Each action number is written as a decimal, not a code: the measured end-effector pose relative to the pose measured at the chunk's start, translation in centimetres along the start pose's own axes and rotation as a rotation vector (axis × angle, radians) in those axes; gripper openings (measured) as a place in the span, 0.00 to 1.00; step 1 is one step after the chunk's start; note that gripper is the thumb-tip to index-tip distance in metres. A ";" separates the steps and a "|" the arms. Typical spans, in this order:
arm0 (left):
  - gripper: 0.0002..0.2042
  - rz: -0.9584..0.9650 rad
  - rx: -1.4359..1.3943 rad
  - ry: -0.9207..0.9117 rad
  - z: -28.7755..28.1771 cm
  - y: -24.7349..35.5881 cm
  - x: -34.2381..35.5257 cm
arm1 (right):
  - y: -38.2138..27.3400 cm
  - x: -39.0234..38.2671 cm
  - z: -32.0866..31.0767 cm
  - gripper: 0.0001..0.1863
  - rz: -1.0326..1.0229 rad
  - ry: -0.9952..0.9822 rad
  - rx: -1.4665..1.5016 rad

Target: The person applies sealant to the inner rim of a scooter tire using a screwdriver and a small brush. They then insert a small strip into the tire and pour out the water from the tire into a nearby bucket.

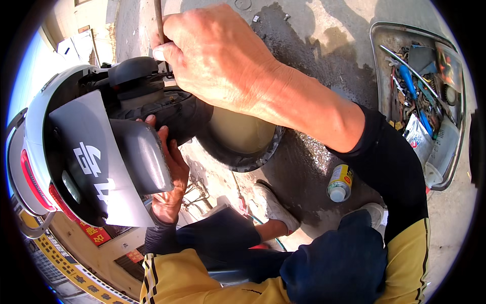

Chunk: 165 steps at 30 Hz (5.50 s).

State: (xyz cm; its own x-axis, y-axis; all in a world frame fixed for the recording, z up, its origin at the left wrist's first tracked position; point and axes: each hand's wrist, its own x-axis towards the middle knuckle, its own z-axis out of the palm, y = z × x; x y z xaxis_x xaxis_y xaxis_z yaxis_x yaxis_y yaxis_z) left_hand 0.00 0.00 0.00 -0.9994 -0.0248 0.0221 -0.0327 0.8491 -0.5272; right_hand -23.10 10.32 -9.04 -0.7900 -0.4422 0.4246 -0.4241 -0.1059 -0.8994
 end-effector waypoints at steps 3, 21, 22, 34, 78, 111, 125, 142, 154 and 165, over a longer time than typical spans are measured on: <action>0.20 -0.132 0.034 0.104 0.0 4.1 0.8 | 0.1 0.1 -2.4 0.06 -0.399 0.041 -0.120; 0.20 -0.038 0.092 -0.151 -3.1 0.6 -2.1 | 8.5 -3.2 -14.1 0.13 0.384 0.319 0.698; 0.19 -0.044 0.089 -0.174 -3.6 0.6 -2.1 | 9.2 -3.6 -14.8 0.13 0.412 0.335 0.724; 0.18 0.023 0.069 0.043 -2.7 1.1 -1.8 | 11.8 -7.5 -19.8 0.14 0.612 0.485 0.889; 0.22 -0.078 -0.339 -0.044 4.7 6.2 -3.0 | 13.7 -9.4 -27.1 0.16 0.588 0.763 0.695; 0.26 -0.048 -0.111 0.039 0.3 0.0 -0.8 | 16.5 -6.7 -28.9 0.17 0.671 0.589 0.579; 0.20 0.083 0.055 0.020 -1.1 -0.4 0.4 | 22.6 -2.7 -28.1 0.24 0.619 0.437 0.286; 0.18 0.221 0.241 0.073 1.2 -0.2 -0.1 | 30.7 -2.7 -32.7 0.24 0.862 0.062 -0.139; 0.19 0.221 0.260 0.025 0.5 0.0 -0.3 | 22.9 -2.3 -25.8 0.19 0.781 0.171 0.065; 0.19 0.173 0.168 0.012 -0.7 -0.5 -0.5 | 18.1 -4.0 -25.1 0.24 0.733 0.001 -0.100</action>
State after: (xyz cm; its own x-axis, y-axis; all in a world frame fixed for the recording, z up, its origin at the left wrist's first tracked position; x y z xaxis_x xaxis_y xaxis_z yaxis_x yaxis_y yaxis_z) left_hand 0.49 -0.02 0.89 -0.9902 0.1205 -0.0710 0.1373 0.7402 -0.6582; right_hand -38.74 32.54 -24.43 -0.8865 -0.3675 -0.2811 0.1741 0.2979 -0.9386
